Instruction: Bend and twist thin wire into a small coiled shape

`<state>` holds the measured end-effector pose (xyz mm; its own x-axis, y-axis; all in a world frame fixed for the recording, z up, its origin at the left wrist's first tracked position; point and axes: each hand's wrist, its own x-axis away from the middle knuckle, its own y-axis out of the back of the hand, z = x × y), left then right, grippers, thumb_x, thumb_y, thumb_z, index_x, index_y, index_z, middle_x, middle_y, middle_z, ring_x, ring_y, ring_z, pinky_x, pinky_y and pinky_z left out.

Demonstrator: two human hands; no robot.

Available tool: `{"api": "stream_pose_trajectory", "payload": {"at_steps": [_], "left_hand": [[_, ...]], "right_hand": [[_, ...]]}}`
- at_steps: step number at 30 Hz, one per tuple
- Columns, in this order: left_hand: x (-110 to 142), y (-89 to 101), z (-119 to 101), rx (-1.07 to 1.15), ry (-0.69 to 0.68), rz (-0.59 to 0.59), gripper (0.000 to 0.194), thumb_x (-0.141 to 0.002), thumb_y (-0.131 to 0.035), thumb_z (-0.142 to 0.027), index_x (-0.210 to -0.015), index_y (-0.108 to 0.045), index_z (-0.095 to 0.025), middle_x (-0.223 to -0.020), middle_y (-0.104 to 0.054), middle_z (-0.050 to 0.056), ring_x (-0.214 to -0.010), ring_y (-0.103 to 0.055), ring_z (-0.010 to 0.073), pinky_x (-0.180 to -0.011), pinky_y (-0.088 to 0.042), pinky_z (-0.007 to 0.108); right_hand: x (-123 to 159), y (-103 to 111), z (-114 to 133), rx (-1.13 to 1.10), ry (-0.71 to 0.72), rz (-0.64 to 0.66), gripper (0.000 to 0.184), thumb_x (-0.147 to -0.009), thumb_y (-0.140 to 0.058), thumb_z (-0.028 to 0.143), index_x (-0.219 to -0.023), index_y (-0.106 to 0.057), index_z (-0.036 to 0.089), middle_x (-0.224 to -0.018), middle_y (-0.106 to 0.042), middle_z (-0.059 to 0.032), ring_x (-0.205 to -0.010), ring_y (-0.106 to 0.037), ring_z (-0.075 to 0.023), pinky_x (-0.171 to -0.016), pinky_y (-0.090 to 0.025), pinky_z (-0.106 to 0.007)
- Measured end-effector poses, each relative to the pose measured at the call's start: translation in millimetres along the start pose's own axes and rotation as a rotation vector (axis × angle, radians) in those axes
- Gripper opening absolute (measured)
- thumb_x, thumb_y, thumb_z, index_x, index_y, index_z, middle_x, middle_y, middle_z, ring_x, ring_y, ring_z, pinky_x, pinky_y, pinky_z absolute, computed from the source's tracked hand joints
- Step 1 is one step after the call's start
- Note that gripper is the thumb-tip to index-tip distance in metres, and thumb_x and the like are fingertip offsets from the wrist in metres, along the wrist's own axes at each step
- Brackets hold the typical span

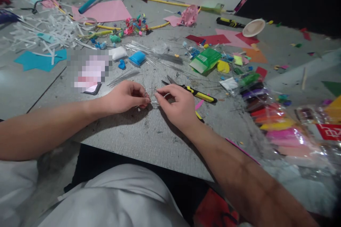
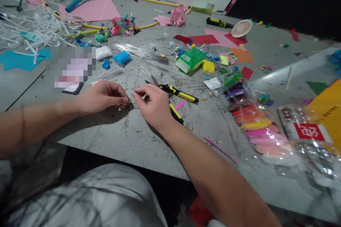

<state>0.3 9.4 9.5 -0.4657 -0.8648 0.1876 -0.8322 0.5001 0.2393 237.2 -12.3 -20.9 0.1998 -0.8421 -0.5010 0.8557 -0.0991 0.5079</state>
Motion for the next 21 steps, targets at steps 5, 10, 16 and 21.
{"api": "stream_pose_trajectory", "payload": {"at_steps": [5,10,16,21], "left_hand": [[-0.9,1.3,0.5,0.034,0.038,0.041,0.018,-0.091,-0.089,-0.03,-0.083,-0.08,-0.016,-0.081,-0.084,0.008,-0.072,-0.072,0.0169,-0.068,-0.055,0.03],[-1.1,1.6,1.1,0.069,0.043,0.062,0.018,-0.089,-0.091,-0.029,-0.083,-0.08,-0.016,-0.079,-0.083,0.008,-0.072,-0.073,0.0166,-0.066,-0.054,0.028],[-1.1,2.1,4.9,0.131,0.041,0.081,0.022,-0.085,-0.097,-0.033,-0.084,-0.081,-0.018,-0.079,-0.083,0.008,-0.073,-0.075,0.018,-0.069,-0.057,0.03],[-2.4,0.7,5.8,0.162,0.066,0.1,0.023,-0.084,-0.097,-0.036,-0.085,-0.083,-0.018,-0.077,-0.082,0.008,-0.072,-0.074,0.0182,-0.068,-0.056,0.03]], "right_hand": [[-0.9,-1.7,5.1,-0.132,-0.119,0.004,0.012,-0.099,-0.079,0.03,-0.092,-0.084,0.022,-0.091,-0.086,-0.0057,-0.083,-0.076,-0.0197,-0.077,-0.062,-0.033],[-2.9,-3.2,8.4,-0.232,-0.234,-0.014,0.017,-0.092,-0.081,0.037,-0.084,-0.085,0.021,-0.085,-0.086,-0.0052,-0.079,-0.076,-0.0204,-0.077,-0.062,-0.036],[-8.7,3.2,7.2,-0.381,-0.436,0.072,0.026,-0.082,-0.09,0.046,-0.077,-0.085,0.021,-0.069,-0.076,-0.0011,-0.065,-0.064,-0.0171,-0.068,-0.057,-0.034],[-8.4,2.9,4.5,-0.394,-0.487,0.083,0.032,-0.078,-0.095,0.052,-0.078,-0.086,0.021,-0.069,-0.076,-0.002,-0.062,-0.061,-0.017,-0.064,-0.055,-0.035]]}}
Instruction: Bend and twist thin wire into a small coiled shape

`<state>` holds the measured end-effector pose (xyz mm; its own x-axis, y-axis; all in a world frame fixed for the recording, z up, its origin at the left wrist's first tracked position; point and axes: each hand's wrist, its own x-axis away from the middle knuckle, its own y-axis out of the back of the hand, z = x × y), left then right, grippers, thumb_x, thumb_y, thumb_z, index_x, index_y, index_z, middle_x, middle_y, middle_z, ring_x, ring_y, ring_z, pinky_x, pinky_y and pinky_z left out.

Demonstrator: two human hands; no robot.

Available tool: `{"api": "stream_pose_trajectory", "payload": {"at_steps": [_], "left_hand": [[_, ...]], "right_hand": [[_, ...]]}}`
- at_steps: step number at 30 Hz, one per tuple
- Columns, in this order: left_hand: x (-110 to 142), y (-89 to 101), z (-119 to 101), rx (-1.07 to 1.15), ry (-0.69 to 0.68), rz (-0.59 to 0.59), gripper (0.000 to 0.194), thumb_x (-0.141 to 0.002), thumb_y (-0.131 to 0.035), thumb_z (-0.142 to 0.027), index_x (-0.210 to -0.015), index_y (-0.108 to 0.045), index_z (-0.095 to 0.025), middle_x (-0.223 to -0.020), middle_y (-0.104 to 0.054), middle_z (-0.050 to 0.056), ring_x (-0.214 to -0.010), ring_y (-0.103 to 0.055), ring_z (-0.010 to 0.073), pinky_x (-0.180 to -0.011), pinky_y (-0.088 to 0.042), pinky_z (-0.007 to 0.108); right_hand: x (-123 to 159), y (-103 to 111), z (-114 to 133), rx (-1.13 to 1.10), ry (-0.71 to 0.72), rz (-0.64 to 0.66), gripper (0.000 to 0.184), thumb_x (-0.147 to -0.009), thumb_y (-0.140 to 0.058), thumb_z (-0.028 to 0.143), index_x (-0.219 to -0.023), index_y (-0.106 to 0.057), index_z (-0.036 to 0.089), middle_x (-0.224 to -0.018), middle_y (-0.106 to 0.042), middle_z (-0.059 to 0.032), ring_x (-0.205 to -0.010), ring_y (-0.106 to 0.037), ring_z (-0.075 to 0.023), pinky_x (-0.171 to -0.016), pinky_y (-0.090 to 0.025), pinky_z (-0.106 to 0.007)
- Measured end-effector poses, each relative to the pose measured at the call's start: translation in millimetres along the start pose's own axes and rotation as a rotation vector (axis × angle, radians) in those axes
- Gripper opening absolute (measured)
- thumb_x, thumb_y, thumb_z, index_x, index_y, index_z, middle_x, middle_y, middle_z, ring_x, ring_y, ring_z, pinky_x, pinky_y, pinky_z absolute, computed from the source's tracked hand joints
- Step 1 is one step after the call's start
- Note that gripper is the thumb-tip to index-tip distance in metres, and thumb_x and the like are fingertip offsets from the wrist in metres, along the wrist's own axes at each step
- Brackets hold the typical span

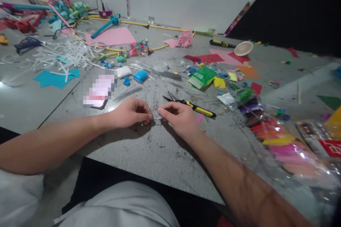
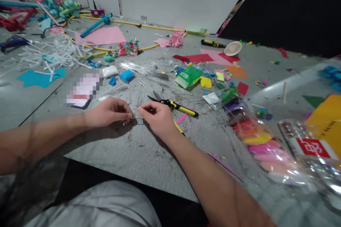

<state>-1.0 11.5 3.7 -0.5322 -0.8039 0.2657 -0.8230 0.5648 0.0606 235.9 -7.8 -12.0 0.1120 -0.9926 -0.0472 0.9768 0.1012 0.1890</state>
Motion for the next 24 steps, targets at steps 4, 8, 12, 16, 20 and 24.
{"api": "stream_pose_trajectory", "payload": {"at_steps": [4,8,12,16,20,24], "left_hand": [[-2.2,-0.9,2.9,0.011,0.007,-0.01,0.027,-0.084,-0.098,-0.04,-0.086,-0.082,-0.017,-0.08,-0.082,0.007,-0.073,-0.074,0.0173,-0.07,-0.057,0.03],[-2.7,-1.1,5.9,0.032,0.01,-0.025,0.04,-0.082,-0.103,-0.051,-0.087,-0.081,-0.018,-0.083,-0.082,0.007,-0.075,-0.075,0.0181,-0.074,-0.06,0.032],[-2.5,-1.0,8.3,-0.002,0.001,-0.024,0.038,-0.086,-0.099,-0.051,-0.088,-0.079,-0.019,-0.081,-0.082,0.006,-0.075,-0.074,0.0178,-0.072,-0.057,0.032],[-2.0,-1.4,9.8,-0.013,-0.016,-0.001,0.032,-0.09,-0.095,-0.047,-0.088,-0.079,-0.019,-0.078,-0.08,0.005,-0.073,-0.071,0.0177,-0.071,-0.054,0.032],[0.4,-1.8,8.5,-0.024,-0.022,0.003,0.027,-0.094,-0.091,-0.041,-0.086,-0.077,-0.02,-0.077,-0.079,0.005,-0.073,-0.069,0.0184,-0.072,-0.053,0.034],[1.6,-1.5,7.9,-0.003,-0.014,0.014,0.025,-0.095,-0.09,-0.039,-0.087,-0.077,-0.019,-0.079,-0.08,0.004,-0.074,-0.07,0.0183,-0.074,-0.054,0.034]], "right_hand": [[0.6,-2.8,-1.9,0.0,0.006,-0.051,0.035,-0.074,-0.097,0.055,-0.077,-0.086,0.023,-0.072,-0.079,-0.0037,-0.063,-0.064,-0.019,-0.062,-0.055,-0.035],[0.7,-2.2,0.2,0.029,0.012,-0.055,0.031,-0.078,-0.091,0.053,-0.075,-0.083,0.024,-0.069,-0.077,-0.0026,-0.061,-0.064,-0.0194,-0.061,-0.054,-0.034],[1.3,-0.4,4.8,-0.004,-0.018,-0.01,0.027,-0.077,-0.094,0.049,-0.073,-0.083,0.025,-0.068,-0.076,-0.0011,-0.063,-0.064,-0.0199,-0.062,-0.052,-0.034],[2.2,-0.3,7.2,-0.096,-0.111,0.044,0.032,-0.075,-0.103,0.048,-0.067,-0.081,0.026,-0.06,-0.069,0.0006,-0.06,-0.058,-0.0195,-0.062,-0.048,-0.035],[0.2,-2.4,4.9,-0.335,-0.255,0.076,0.039,-0.065,-0.111,0.05,-0.061,-0.08,0.025,-0.059,-0.067,-0.0004,-0.058,-0.056,-0.017,-0.059,-0.044,-0.033],[-2.5,-2.5,4.0,-0.488,-0.345,0.139,0.042,-0.057,-0.115,0.044,-0.059,-0.079,0.023,-0.064,-0.07,-0.0022,-0.061,-0.058,-0.0162,-0.059,-0.045,-0.031]]}}
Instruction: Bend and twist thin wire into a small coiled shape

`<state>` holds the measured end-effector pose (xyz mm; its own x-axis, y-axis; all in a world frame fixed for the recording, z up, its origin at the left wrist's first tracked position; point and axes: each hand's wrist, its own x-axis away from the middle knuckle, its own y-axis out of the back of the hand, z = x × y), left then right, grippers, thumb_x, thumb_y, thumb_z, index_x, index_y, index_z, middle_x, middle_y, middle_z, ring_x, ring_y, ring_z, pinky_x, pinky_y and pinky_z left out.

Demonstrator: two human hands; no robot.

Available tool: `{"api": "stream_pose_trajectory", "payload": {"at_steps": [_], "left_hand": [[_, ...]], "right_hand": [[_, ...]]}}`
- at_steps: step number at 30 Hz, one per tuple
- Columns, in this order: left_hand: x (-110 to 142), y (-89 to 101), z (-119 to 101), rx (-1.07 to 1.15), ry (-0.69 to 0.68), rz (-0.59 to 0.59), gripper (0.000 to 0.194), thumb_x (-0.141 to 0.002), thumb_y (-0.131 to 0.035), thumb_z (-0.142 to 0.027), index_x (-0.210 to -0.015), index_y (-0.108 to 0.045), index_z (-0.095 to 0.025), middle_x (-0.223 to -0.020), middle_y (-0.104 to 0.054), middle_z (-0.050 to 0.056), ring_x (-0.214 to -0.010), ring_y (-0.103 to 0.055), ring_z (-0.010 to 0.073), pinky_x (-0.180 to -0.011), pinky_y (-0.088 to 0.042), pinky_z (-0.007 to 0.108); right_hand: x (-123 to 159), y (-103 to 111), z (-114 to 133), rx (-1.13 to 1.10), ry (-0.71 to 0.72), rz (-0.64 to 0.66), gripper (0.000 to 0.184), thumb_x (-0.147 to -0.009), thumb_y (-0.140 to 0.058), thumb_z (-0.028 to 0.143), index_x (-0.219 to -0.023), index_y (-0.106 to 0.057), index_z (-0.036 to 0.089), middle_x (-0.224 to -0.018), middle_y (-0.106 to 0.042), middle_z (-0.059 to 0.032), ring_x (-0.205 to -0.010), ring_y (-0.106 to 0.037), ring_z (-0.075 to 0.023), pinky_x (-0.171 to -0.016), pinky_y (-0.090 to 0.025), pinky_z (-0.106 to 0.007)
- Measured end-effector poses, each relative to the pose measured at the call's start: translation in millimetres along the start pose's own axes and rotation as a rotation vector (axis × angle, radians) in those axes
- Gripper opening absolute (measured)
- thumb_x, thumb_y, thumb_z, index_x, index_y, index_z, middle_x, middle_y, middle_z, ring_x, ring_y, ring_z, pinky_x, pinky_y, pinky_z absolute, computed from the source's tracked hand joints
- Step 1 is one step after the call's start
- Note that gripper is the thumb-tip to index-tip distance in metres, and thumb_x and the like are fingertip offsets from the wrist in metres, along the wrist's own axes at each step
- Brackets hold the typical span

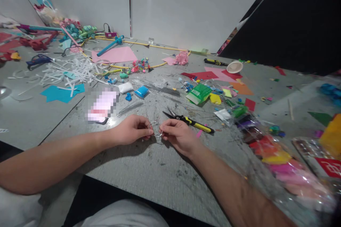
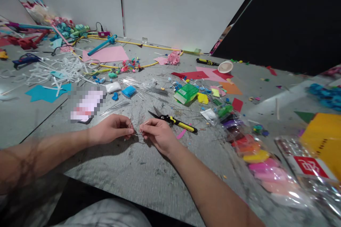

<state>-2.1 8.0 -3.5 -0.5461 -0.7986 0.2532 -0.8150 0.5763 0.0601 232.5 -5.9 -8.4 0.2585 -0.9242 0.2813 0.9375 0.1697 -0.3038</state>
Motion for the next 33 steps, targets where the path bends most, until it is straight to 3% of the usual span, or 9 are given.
{"api": "stream_pose_trajectory", "payload": {"at_steps": [10,16,20,25,33], "left_hand": [[-1.0,0.6,-1.0,-0.015,-0.038,-0.016,0.025,-0.096,-0.089,-0.039,-0.089,-0.076,-0.02,-0.079,-0.079,0.005,-0.074,-0.07,0.0185,-0.072,-0.053,0.033],[-1.3,2.1,-5.0,-0.006,-0.081,0.028,0.032,-0.09,-0.095,-0.046,-0.089,-0.076,-0.02,-0.082,-0.08,0.006,-0.075,-0.073,0.0186,-0.075,-0.058,0.034],[-2.2,2.5,-4.2,-0.011,-0.104,-0.016,0.036,-0.09,-0.094,-0.051,-0.091,-0.077,-0.019,-0.084,-0.081,0.007,-0.077,-0.074,0.0189,-0.076,-0.059,0.034],[-3.7,2.8,-3.3,-0.075,-0.15,-0.07,0.039,-0.091,-0.093,-0.056,-0.09,-0.077,-0.02,-0.08,-0.081,0.007,-0.076,-0.073,0.0204,-0.075,-0.057,0.035],[-1.1,4.6,-3.1,-0.196,-0.196,-0.077,0.032,-0.099,-0.083,-0.049,-0.092,-0.079,-0.018,-0.082,-0.079,0.008,-0.075,-0.07,0.0195,-0.071,-0.052,0.033]], "right_hand": [[3.3,-1.2,-0.5,0.01,0.035,-0.026,0.043,-0.06,-0.115,0.05,-0.066,-0.083,0.022,-0.067,-0.072,-0.0021,-0.057,-0.055,-0.0152,-0.057,-0.042,-0.031],[2.6,0.8,2.1,-0.074,-0.021,0.038,0.047,-0.055,-0.119,0.046,-0.065,-0.081,0.022,-0.07,-0.071,-0.0012,-0.07,-0.061,-0.0161,-0.07,-0.051,-0.03],[2.7,-0.9,0.8,-0.133,-0.018,0.034,0.052,-0.059,-0.119,0.053,-0.072,-0.08,0.021,-0.077,-0.073,-0.0014,-0.074,-0.063,-0.017,-0.075,-0.056,-0.033],[1.5,-2.9,-2.5,-0.145,0.009,0.017,0.052,-0.066,-0.116,0.056,-0.079,-0.08,0.021,-0.081,-0.072,-0.0006,-0.076,-0.062,-0.0171,-0.073,-0.054,-0.031],[1.4,-6.2,-3.1,-0.128,0.011,0.069,0.045,-0.071,-0.11,0.051,-0.078,-0.077,0.021,-0.081,-0.069,-0.0017,-0.076,-0.059,-0.0189,-0.068,-0.053,-0.032]]}}
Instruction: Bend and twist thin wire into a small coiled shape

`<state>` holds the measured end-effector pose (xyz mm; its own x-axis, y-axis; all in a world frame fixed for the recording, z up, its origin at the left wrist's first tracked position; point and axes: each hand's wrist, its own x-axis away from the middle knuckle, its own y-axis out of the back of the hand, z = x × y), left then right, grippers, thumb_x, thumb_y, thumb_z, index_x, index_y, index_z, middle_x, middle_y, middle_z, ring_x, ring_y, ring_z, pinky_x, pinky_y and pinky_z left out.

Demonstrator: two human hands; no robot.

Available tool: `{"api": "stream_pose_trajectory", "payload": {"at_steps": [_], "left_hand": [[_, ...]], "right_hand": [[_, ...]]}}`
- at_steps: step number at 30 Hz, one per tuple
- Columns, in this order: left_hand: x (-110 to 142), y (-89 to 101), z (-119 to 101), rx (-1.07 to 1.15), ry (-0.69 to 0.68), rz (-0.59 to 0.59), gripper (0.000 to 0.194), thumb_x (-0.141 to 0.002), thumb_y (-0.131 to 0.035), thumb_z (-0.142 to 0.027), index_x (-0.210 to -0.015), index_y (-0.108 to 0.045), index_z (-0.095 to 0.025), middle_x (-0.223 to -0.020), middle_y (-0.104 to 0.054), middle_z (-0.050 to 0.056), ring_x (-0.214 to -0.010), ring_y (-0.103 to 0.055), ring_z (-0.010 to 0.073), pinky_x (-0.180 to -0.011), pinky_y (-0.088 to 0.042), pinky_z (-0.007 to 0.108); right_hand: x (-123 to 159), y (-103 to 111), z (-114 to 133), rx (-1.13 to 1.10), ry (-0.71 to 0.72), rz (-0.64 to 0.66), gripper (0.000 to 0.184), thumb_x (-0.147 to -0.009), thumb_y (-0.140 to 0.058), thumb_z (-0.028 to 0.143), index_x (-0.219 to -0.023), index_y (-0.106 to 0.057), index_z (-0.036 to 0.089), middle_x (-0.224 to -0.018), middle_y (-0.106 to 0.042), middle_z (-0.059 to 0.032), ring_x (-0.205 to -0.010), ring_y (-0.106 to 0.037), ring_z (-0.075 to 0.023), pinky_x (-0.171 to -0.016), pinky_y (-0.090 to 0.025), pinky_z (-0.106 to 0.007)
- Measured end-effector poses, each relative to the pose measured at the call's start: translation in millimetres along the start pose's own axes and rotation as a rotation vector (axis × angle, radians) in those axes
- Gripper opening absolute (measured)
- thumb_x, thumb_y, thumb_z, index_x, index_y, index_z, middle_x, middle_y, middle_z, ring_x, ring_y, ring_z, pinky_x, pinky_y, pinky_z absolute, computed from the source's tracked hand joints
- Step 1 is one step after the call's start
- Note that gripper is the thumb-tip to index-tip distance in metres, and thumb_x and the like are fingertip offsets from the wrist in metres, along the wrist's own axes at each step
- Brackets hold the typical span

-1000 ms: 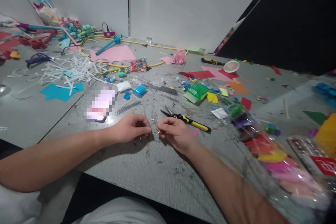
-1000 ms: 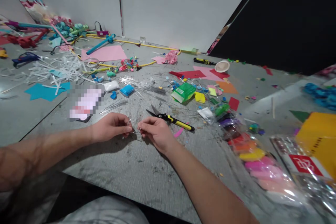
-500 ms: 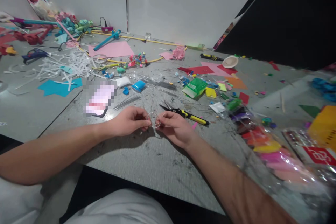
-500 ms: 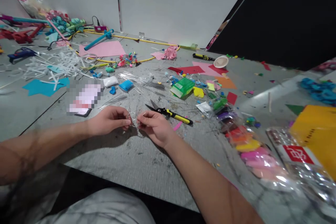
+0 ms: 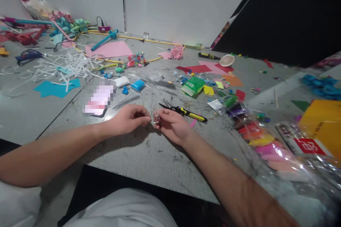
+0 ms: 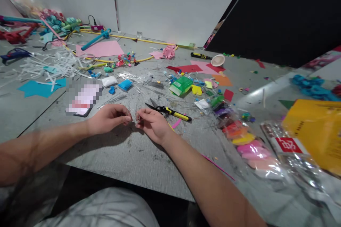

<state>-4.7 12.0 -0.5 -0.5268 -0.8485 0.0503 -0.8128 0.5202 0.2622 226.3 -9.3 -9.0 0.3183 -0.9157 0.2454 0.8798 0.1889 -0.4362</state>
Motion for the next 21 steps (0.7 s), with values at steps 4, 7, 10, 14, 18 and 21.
{"api": "stream_pose_trajectory", "payload": {"at_steps": [4,7,10,14,18,21], "left_hand": [[0,-0.3,-1,-0.005,-0.015,-0.013,0.028,-0.099,-0.083,-0.045,-0.093,-0.079,-0.018,-0.083,-0.08,0.008,-0.077,-0.071,0.0202,-0.072,-0.054,0.034],[-1,-1.7,-1,-0.017,0.014,-0.041,0.028,-0.099,-0.083,-0.046,-0.093,-0.079,-0.019,-0.082,-0.08,0.008,-0.075,-0.071,0.0204,-0.072,-0.054,0.035],[-1,-3.3,-2,-0.018,0.045,-0.055,0.031,-0.098,-0.083,-0.049,-0.092,-0.078,-0.019,-0.081,-0.08,0.007,-0.074,-0.07,0.0205,-0.071,-0.052,0.035],[1,-4.1,-3,-0.006,0.051,-0.057,0.033,-0.097,-0.083,-0.052,-0.091,-0.077,-0.02,-0.079,-0.079,0.007,-0.073,-0.07,0.0205,-0.071,-0.051,0.035],[2,-4.0,-5,-0.013,0.034,-0.062,0.03,-0.099,-0.082,-0.049,-0.091,-0.077,-0.02,-0.08,-0.079,0.006,-0.073,-0.068,0.0195,-0.071,-0.05,0.034],[2,-4.5,-6,-0.014,0.048,-0.047,0.029,-0.098,-0.082,-0.047,-0.09,-0.076,-0.021,-0.077,-0.076,0.004,-0.072,-0.068,0.019,-0.071,-0.05,0.033]], "right_hand": [[-1,-1,-2,0.034,0.005,0.011,0.049,-0.071,-0.108,0.057,-0.076,-0.076,0.021,-0.081,-0.069,-0.0029,-0.076,-0.061,-0.0201,-0.066,-0.055,-0.034],[-1,1,-4,0.075,0.05,-0.059,0.052,-0.072,-0.109,0.061,-0.081,-0.075,0.023,-0.077,-0.07,-0.0008,-0.071,-0.06,-0.0181,-0.064,-0.053,-0.032],[0,3,-5,0.254,0.198,-0.193,0.049,-0.073,-0.111,0.056,-0.089,-0.076,0.025,-0.074,-0.071,0.0019,-0.067,-0.062,-0.0186,-0.065,-0.054,-0.033],[4,2,-1,0.591,0.461,-0.288,0.028,-0.083,-0.1,0.048,-0.088,-0.081,0.029,-0.085,-0.078,-0.002,-0.075,-0.071,-0.0253,-0.075,-0.064,-0.043],[9,2,3,0.786,0.603,-0.247,0.009,-0.088,-0.092,0.037,-0.089,-0.084,0.033,-0.096,-0.083,-0.0051,-0.084,-0.077,-0.0298,-0.077,-0.068,-0.047],[10,3,3,0.873,0.693,-0.239,0.002,-0.092,-0.087,0.032,-0.093,-0.085,0.032,-0.097,-0.084,-0.0061,-0.08,-0.076,-0.0285,-0.076,-0.067,-0.047]]}}
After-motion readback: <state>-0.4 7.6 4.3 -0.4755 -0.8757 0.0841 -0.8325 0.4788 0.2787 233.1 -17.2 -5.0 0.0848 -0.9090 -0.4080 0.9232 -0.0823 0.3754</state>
